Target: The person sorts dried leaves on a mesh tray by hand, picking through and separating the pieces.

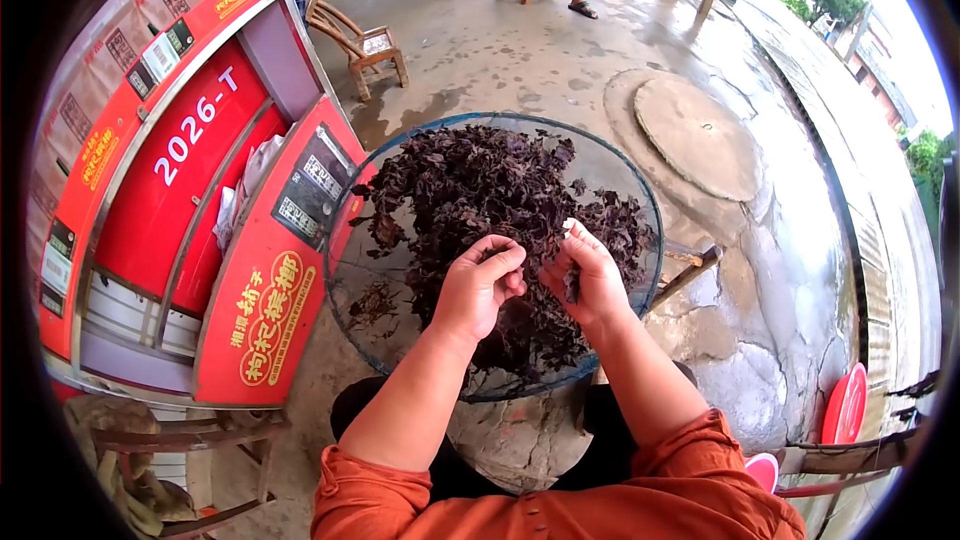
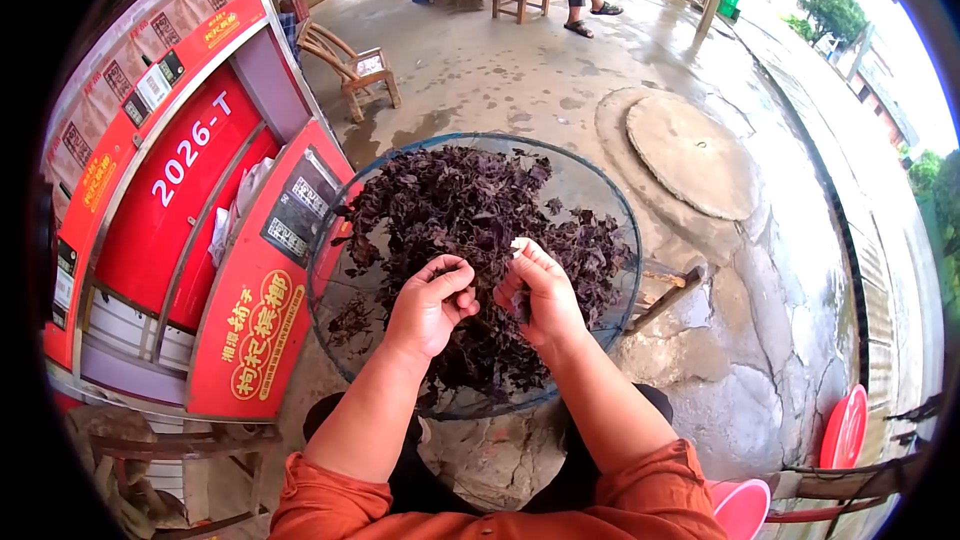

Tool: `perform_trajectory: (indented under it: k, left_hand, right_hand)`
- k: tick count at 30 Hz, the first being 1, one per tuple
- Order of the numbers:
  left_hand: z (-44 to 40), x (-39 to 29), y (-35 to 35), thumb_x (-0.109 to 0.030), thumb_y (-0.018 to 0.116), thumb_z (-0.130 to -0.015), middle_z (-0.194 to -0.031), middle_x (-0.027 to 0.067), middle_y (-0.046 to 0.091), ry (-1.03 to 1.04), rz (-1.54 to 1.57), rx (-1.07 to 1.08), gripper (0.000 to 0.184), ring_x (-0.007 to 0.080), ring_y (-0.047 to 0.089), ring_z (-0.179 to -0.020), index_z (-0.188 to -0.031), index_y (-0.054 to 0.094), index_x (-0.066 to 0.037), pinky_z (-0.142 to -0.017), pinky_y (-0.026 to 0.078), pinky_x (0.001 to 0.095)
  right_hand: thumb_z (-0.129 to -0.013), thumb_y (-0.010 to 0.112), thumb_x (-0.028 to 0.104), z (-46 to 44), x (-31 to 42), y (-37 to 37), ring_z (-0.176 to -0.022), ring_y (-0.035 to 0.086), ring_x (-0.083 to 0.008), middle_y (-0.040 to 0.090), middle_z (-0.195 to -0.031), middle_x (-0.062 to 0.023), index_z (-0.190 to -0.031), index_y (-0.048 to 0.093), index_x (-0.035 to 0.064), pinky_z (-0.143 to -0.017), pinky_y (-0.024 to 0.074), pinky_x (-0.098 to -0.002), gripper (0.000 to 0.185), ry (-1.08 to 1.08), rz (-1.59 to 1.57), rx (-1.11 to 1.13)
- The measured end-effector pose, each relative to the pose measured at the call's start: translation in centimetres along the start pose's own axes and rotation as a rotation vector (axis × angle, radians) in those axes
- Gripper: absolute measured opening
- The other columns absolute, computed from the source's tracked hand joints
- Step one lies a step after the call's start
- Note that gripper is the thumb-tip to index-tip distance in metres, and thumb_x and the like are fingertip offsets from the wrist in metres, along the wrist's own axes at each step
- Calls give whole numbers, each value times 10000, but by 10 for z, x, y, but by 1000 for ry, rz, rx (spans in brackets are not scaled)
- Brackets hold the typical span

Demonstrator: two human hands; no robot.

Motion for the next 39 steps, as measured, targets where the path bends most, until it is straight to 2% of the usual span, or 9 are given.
perform_trajectory:
  k: [1,4,6,9,14,20,28,34,39]
  left_hand:
    - [1,0,1,-56,642,-929,-792,-2,549,1,-19,-4,37,113,506,-673,-937,606,-62,-650,437,302]
    - [2,0,6,-63,640,-939,-788,-4,535,3,1,34,34,110,492,-670,-939,605,-63,-654,437,303]
    - [2,-1,7,-66,635,-947,-782,-6,524,14,-11,52,26,108,482,-668,-950,610,-62,-659,442,309]
    - [1,-7,5,-66,638,-944,-786,-15,527,59,-24,54,59,100,477,-663,-1000,623,-54,-672,461,314]
    - [2,-9,9,-108,731,-883,-816,-32,586,63,-250,18,229,57,512,-667,-1089,638,-66,-624,465,225]
    - [3,-13,3,-135,704,-914,-861,-11,625,246,-526,-84,139,72,547,-670,-1017,656,-56,-611,442,211]
    - [-1,-9,-9,-83,670,-918,-850,-19,627,194,-174,-148,76,79,538,-663,-991,649,-72,-618,480,276]
    - [-3,-25,-21,-91,674,-919,-800,-16,588,127,-14,-135,60,68,467,-576,-965,643,-69,-607,490,300]
    - [-2,-23,-12,-100,629,-940,-709,-21,515,82,-23,-59,37,85,425,-564,-914,628,-74,-618,443,322]
  right_hand:
    - [-989,525,152,2,2,-2,-599,453,-88,445,-678,52,-1014,574,116,-558,406,-256,65,14,29,-98]
    - [-984,515,138,5,14,1,-593,408,-85,425,-680,52,-973,544,131,-550,381,-261,31,-16,43,-283]
    - [-973,501,120,-7,19,-12,-595,416,-116,431,-689,28,-864,466,143,-536,352,-279,117,-83,-69,-63]
    - [-980,502,121,-9,20,-23,-570,403,-127,422,-670,21,-828,422,142,-532,342,-286,173,-66,-58,-78]
    - [-993,562,139,1,8,-2,-572,486,-75,533,-684,30,-923,553,98,-533,374,-218,81,-30,273,14]
    - [-995,588,143,7,-1,12,-591,459,-38,528,-690,56,-914,560,100,-560,359,-198,96,-54,396,27]
    - [-987,557,134,6,-5,17,-560,449,-96,500,-663,31,-929,530,88,-560,383,-244,79,-34,194,66]
    - [-873,481,111,-3,36,-3,-505,368,-131,389,-598,15,-902,471,86,-498,327,-296,40,-103,-43,71]
    - [-963,563,156,-7,41,-32,-624,460,-71,497,-677,46,-804,582,68,-604,385,-228,182,-119,551,-72]
Point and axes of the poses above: each hand's wrist, its own z-axis away from the middle knuckle, its own y-axis out of the palm, x = y × z, the point moved 7 cm from there along -z, towards the middle knuckle
